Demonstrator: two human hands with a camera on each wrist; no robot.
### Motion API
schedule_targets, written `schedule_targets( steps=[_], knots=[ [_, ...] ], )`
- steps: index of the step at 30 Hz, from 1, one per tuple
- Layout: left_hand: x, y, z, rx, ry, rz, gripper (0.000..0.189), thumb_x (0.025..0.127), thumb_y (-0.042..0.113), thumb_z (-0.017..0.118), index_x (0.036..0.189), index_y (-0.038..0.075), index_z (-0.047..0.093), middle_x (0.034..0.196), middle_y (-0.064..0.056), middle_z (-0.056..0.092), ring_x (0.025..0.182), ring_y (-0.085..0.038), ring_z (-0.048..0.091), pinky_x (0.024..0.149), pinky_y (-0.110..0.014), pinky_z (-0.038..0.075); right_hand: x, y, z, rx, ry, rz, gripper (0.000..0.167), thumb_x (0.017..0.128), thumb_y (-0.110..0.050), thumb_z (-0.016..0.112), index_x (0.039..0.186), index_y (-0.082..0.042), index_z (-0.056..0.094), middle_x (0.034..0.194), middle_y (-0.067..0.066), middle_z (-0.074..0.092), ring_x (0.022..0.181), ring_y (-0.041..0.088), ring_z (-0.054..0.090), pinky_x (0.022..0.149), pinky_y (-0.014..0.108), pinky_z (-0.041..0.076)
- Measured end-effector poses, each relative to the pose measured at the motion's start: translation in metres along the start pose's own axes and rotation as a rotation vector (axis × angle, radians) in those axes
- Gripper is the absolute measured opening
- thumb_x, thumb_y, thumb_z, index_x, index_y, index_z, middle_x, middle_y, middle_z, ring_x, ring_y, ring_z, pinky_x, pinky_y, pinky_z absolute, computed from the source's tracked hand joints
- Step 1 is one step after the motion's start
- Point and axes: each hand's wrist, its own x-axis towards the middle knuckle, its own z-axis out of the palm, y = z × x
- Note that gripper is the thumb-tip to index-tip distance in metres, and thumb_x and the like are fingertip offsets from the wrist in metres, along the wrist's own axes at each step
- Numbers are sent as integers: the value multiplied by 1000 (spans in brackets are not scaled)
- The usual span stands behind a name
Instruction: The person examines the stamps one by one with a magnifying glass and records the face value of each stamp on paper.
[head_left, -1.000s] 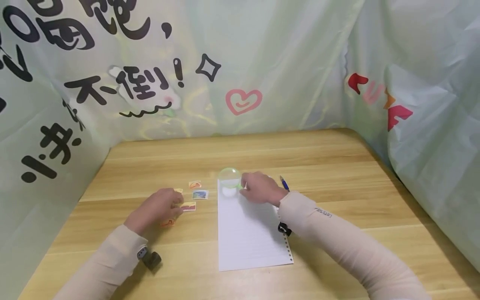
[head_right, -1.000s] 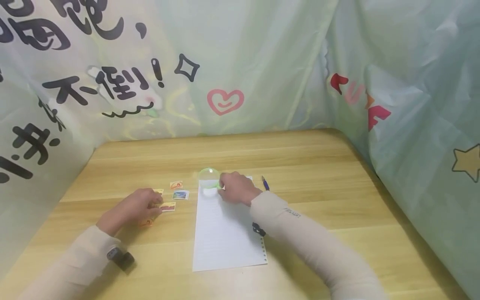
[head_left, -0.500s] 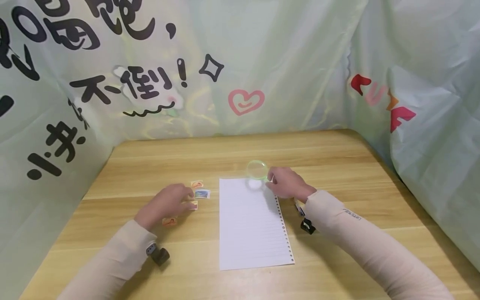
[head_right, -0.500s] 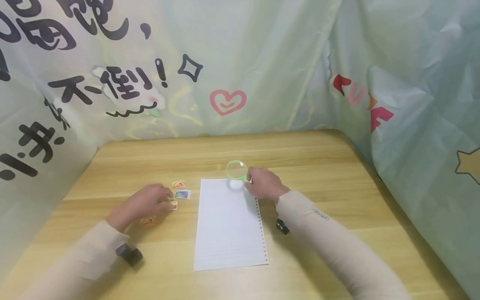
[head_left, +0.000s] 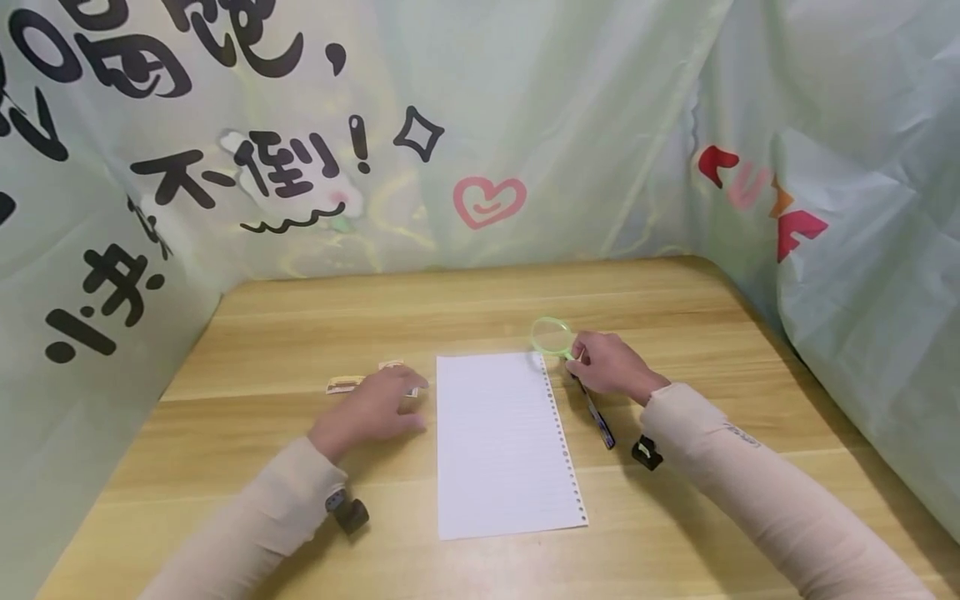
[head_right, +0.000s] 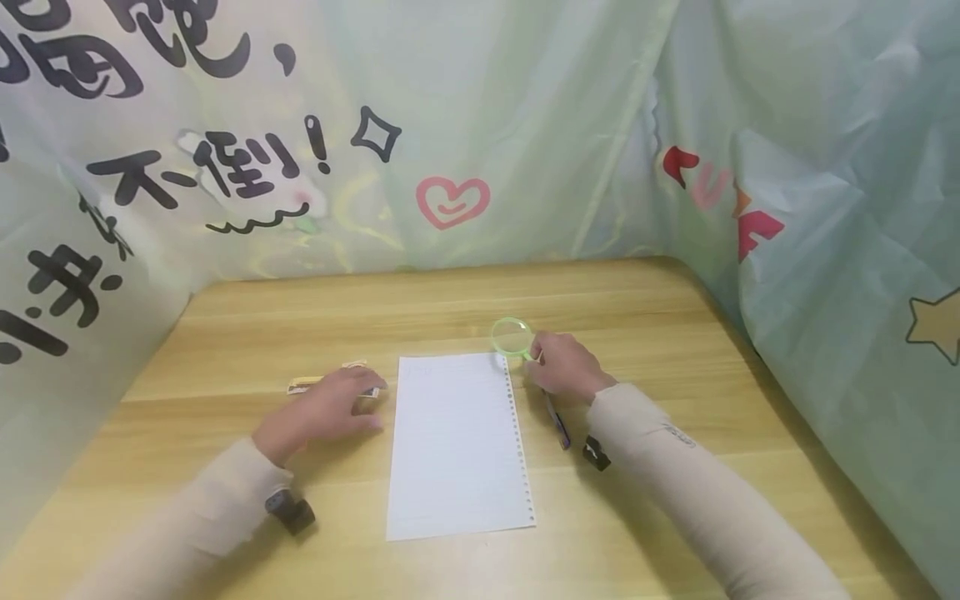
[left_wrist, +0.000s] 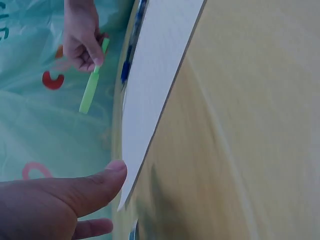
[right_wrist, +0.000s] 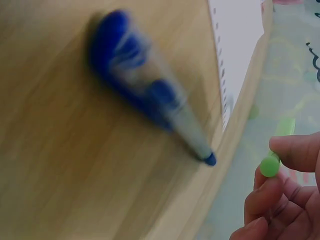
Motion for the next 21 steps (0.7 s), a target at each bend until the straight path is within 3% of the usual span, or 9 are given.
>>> schedule_targets(
  steps=[8,21],
  knots=[
    [12,21,8,28,-45,34,58,80,32,78,127,3,59,133,-15,56,127,-34,46,108,-47,33,-7,22,-1,3,-3,43,20,94,-19,60,99,0,57,81,7,59,61,18,48,58,31,43],
    [21,30,16,56,-97,-5,56,80,33,79,125,6,61,134,-11,55,126,-33,47,105,-47,37,-22,55,-15,-73,0,95,22,92,-21,61,94,1,57,82,8,59,70,20,52,61,33,43]
  ],
)
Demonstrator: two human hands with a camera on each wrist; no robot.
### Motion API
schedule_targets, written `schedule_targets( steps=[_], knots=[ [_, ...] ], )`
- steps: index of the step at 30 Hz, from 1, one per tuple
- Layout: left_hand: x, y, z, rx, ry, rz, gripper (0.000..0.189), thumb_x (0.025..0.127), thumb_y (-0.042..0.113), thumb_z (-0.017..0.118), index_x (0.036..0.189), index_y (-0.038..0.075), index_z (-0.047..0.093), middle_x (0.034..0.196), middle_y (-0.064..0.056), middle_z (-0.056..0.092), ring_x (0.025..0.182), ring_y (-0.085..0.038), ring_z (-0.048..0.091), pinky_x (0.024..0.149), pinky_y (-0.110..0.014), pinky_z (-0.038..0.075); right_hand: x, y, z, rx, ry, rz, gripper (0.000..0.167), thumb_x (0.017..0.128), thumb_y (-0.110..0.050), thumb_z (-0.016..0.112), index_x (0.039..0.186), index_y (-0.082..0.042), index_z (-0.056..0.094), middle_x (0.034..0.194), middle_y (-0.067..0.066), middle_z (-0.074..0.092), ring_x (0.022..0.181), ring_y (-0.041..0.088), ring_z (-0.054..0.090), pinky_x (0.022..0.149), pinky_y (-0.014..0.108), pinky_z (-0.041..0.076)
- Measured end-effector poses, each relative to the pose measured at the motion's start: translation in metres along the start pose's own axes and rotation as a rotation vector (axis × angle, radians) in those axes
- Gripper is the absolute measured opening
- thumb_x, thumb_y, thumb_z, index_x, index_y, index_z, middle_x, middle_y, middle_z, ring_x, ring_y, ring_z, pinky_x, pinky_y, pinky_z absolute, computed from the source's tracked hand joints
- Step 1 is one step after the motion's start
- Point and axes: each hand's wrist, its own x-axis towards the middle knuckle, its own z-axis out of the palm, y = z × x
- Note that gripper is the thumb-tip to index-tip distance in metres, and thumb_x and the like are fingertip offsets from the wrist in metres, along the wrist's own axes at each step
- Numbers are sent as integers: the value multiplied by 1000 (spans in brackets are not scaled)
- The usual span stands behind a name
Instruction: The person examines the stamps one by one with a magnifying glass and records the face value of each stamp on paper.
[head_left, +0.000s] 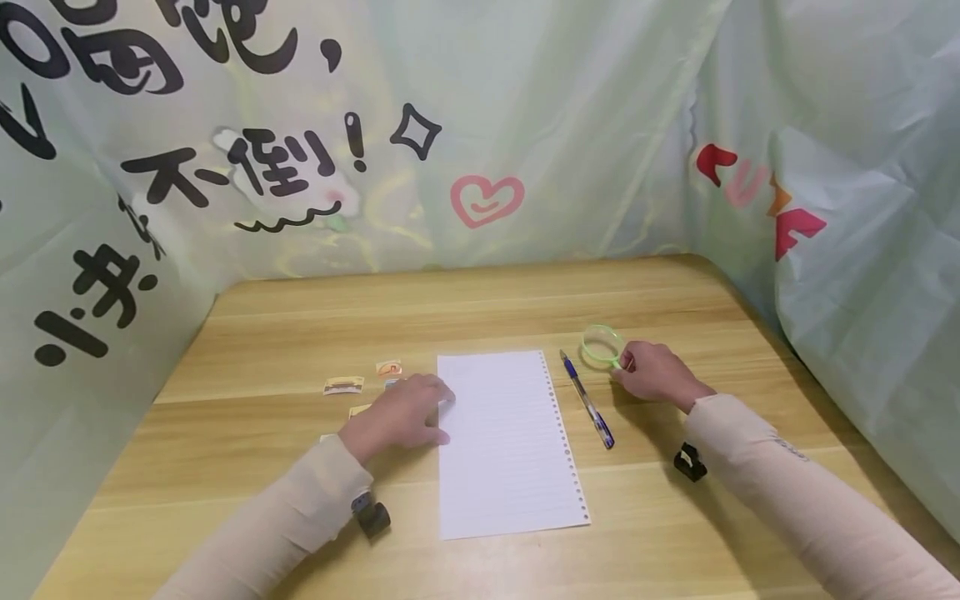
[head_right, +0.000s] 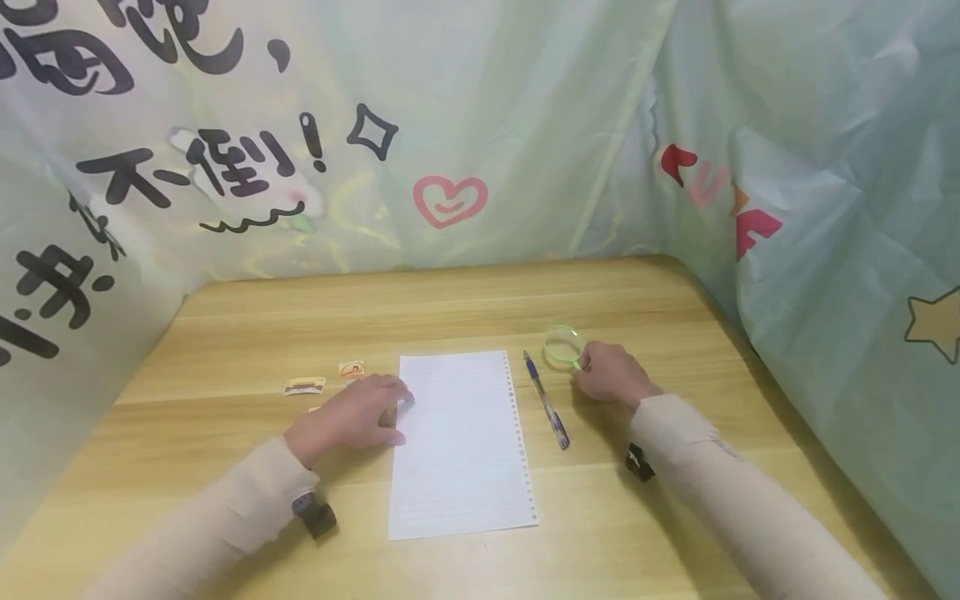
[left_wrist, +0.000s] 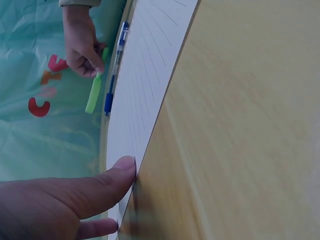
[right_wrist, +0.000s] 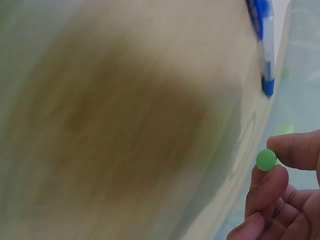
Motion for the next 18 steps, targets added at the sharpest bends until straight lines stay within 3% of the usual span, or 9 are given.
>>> schedule_targets(
  steps=[8,18],
  knots=[
    [4,-1,0,20,-8,5,54,80,34,78,123,5,62,131,-12,57,122,-31,50,103,-43,40,-8,21,-9,8,-17,49,23,92,-19,60,93,3,56,76,8,59,65,19,54,56,31,44],
    [2,-1,2,3,1,14,51,81,34,78,121,6,64,130,-11,57,123,-32,49,104,-48,38,-16,35,-15,-18,-61,81,21,90,-19,61,86,1,56,76,7,57,65,20,50,57,31,41]
  ],
)
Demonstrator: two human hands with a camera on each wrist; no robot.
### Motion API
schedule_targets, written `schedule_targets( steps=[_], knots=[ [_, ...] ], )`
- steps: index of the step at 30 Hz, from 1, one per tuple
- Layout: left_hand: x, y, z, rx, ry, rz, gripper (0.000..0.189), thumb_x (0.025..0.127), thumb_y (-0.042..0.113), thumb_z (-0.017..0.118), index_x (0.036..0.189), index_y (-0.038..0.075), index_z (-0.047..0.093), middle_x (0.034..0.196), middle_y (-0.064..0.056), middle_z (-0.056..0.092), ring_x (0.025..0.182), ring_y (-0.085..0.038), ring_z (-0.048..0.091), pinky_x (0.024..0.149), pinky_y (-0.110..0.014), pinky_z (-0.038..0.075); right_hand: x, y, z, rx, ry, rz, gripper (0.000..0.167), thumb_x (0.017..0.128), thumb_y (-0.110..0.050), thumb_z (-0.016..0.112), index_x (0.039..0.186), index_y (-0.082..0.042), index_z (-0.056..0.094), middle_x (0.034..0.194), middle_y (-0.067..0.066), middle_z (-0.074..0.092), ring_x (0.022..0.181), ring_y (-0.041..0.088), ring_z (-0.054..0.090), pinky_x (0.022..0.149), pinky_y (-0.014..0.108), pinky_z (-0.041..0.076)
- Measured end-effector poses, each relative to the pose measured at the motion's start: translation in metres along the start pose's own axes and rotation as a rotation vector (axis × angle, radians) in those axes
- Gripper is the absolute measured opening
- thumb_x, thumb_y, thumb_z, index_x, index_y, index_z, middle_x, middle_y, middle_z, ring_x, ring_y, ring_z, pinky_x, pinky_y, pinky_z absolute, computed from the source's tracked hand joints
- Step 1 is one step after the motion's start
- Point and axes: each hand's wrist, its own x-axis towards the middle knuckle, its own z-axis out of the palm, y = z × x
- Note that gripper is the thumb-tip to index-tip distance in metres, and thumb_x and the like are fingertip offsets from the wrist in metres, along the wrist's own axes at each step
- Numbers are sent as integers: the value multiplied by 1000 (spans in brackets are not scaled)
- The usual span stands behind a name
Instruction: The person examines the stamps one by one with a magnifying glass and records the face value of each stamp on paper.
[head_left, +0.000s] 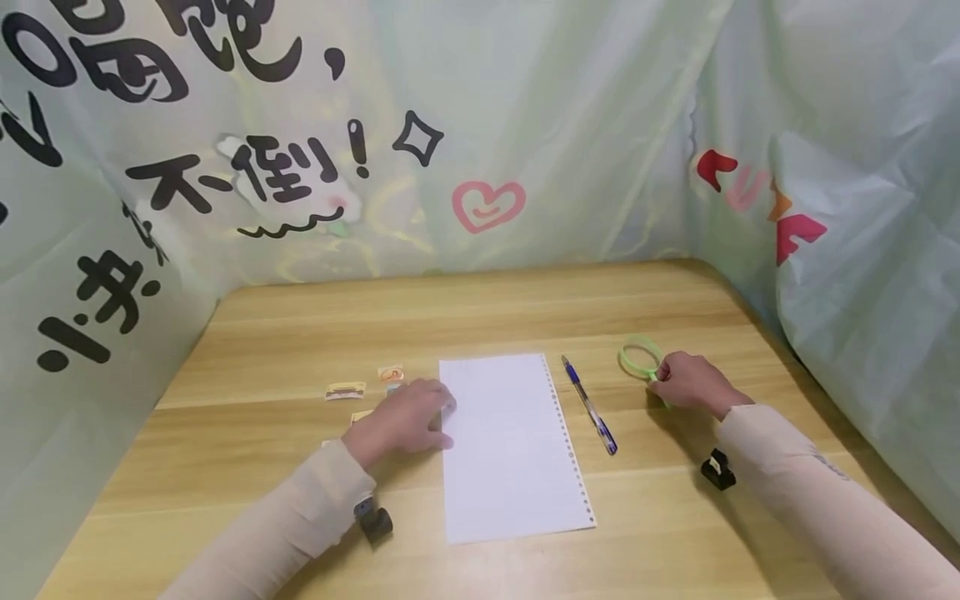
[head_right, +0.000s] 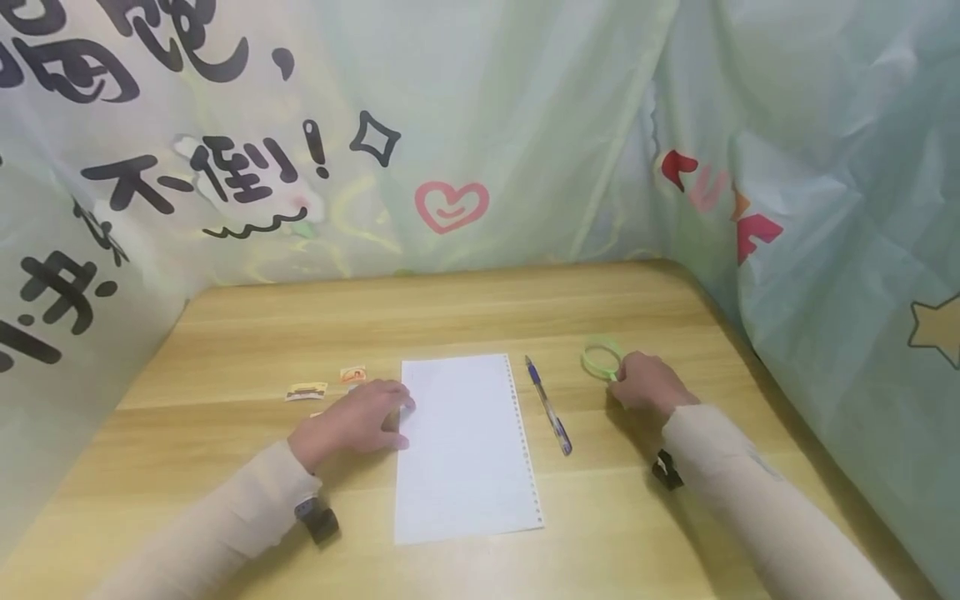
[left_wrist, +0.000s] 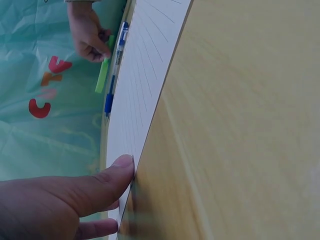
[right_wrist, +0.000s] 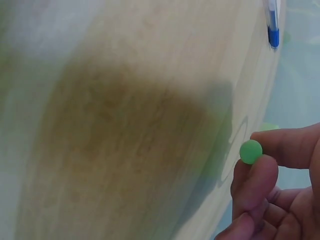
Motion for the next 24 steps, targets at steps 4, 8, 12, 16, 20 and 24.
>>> schedule_targets(
  steps=[4,8,12,16,20,24],
  knots=[
    [0,1,1,-3,-2,-1,50,81,33,78,121,7,63,130,-10,57,122,-30,50,103,-45,39,-1,3,3,1,-33,25,20,89,-20,63,80,-3,57,72,5,57,63,18,51,56,30,40],
    [0,2,0,7,-3,-8,49,81,34,78,120,8,64,130,-9,57,120,-29,50,102,-44,40,0,6,6,0,-54,41,19,89,-20,64,76,-6,58,68,2,56,61,17,52,55,30,40],
    [-1,3,-1,0,-7,-15,50,81,33,78,121,7,64,130,-10,57,121,-30,50,102,-45,39,1,8,9,17,-80,48,22,90,-19,63,72,-8,58,62,1,56,57,16,52,55,29,41],
    [-1,2,-1,-11,-10,-14,50,81,33,78,121,7,63,130,-10,57,121,-30,49,102,-47,39,1,7,11,38,-94,49,25,91,-18,62,69,-9,57,58,0,56,53,15,53,54,29,41],
    [0,1,0,-5,-10,-13,51,81,33,78,121,7,63,130,-10,57,120,-29,50,101,-45,40,0,6,10,47,-89,37,25,91,-19,62,68,-9,57,57,1,56,52,15,53,54,29,41],
    [0,0,0,-1,-15,-12,51,80,34,78,122,8,63,130,-10,56,119,-29,51,100,-44,41,-1,6,10,50,-88,27,24,92,-20,62,71,-8,56,58,1,57,52,14,53,54,29,42]
  ],
)
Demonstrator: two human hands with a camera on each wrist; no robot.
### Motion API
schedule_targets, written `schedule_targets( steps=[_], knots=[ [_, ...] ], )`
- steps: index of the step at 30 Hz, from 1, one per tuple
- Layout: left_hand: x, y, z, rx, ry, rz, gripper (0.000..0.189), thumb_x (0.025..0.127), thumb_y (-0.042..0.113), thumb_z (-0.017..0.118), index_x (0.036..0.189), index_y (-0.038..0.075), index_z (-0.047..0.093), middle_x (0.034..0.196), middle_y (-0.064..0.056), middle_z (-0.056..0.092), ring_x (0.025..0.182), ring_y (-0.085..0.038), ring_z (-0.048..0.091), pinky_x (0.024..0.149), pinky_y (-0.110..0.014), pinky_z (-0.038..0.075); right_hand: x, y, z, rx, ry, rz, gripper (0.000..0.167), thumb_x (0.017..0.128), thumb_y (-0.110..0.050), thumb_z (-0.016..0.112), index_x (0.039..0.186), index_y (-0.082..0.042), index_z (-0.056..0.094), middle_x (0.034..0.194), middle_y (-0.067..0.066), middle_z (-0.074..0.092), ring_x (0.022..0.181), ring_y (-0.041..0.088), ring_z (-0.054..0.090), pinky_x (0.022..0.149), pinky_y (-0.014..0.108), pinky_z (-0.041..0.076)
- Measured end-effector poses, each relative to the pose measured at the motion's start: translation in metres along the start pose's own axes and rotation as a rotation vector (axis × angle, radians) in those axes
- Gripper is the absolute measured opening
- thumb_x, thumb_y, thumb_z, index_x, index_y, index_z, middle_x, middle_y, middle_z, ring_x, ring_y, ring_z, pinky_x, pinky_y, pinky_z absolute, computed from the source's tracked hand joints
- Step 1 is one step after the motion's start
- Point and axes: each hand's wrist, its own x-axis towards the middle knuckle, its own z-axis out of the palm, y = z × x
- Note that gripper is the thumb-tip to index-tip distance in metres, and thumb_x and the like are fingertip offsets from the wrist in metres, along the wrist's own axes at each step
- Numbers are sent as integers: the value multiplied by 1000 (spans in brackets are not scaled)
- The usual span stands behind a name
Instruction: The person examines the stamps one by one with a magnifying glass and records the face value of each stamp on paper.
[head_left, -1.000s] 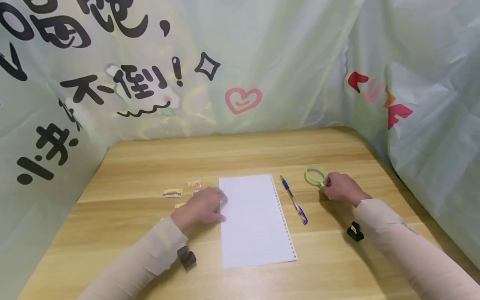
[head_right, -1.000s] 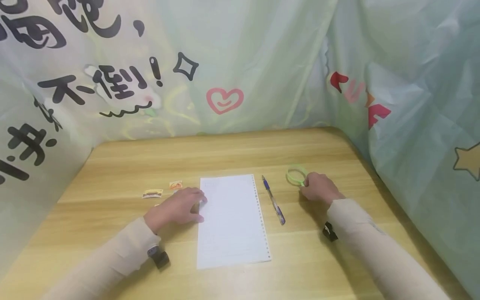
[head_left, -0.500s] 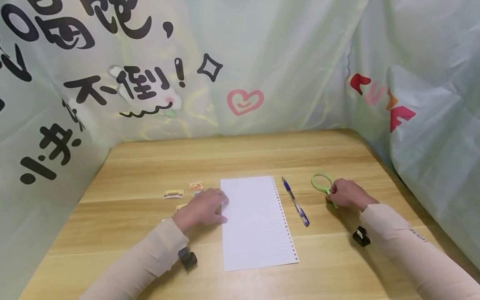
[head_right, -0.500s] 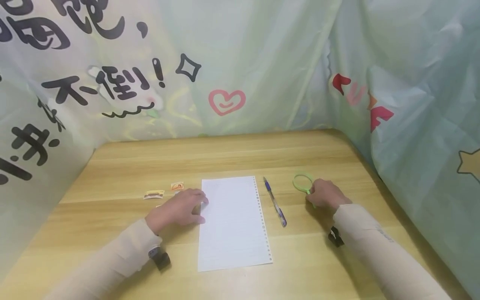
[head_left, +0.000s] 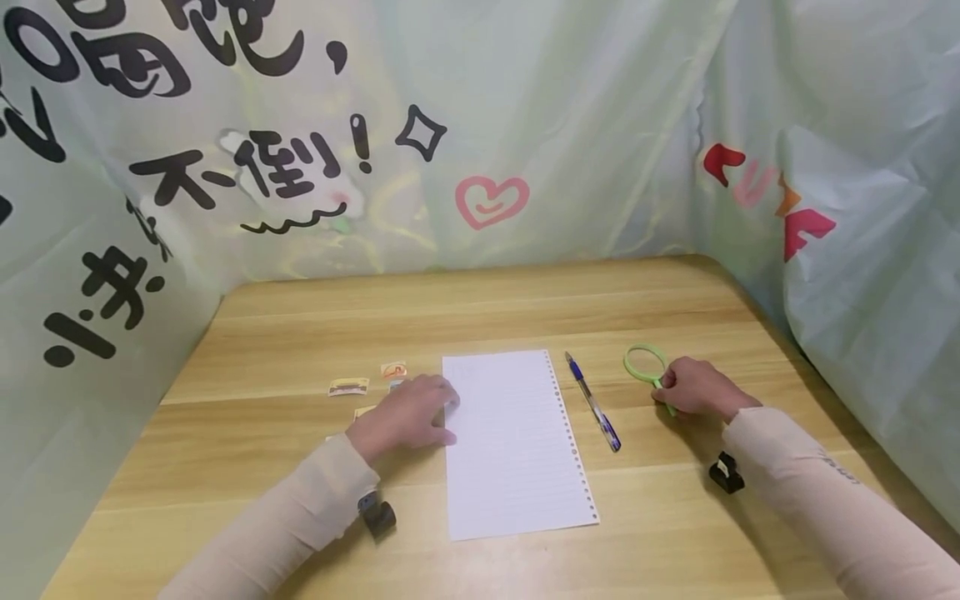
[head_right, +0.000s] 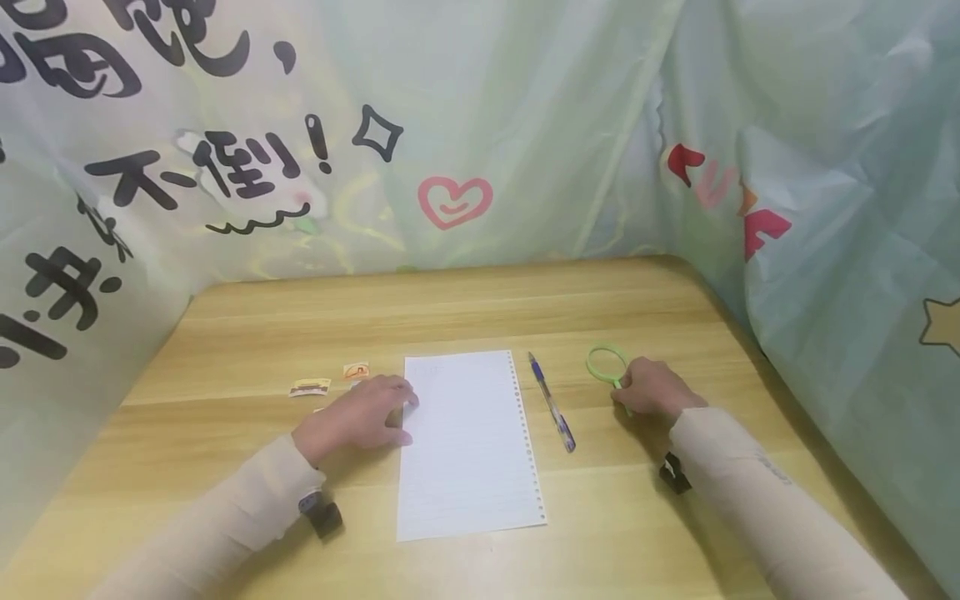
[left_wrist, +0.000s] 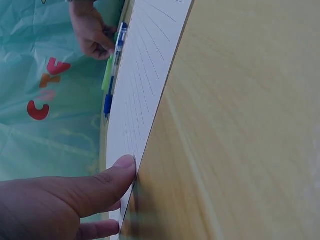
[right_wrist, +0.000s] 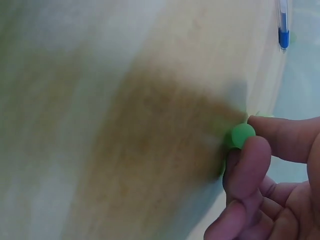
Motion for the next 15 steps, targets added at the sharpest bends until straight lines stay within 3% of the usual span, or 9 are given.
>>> schedule_targets(
  steps=[10,15],
  knots=[
    [3,3,-2,-4,7,-3,51,80,33,79,121,8,64,129,-9,57,118,-29,51,99,-45,41,-2,-9,-13,-34,117,-61,29,93,-27,63,85,0,56,71,7,59,62,20,51,55,32,42],
    [3,3,-1,3,-2,-9,51,80,34,79,120,7,64,129,-10,57,118,-30,51,99,-45,41,2,-19,-12,-11,122,-95,27,94,-26,61,89,0,54,74,6,60,62,18,53,56,33,44]
  ],
)
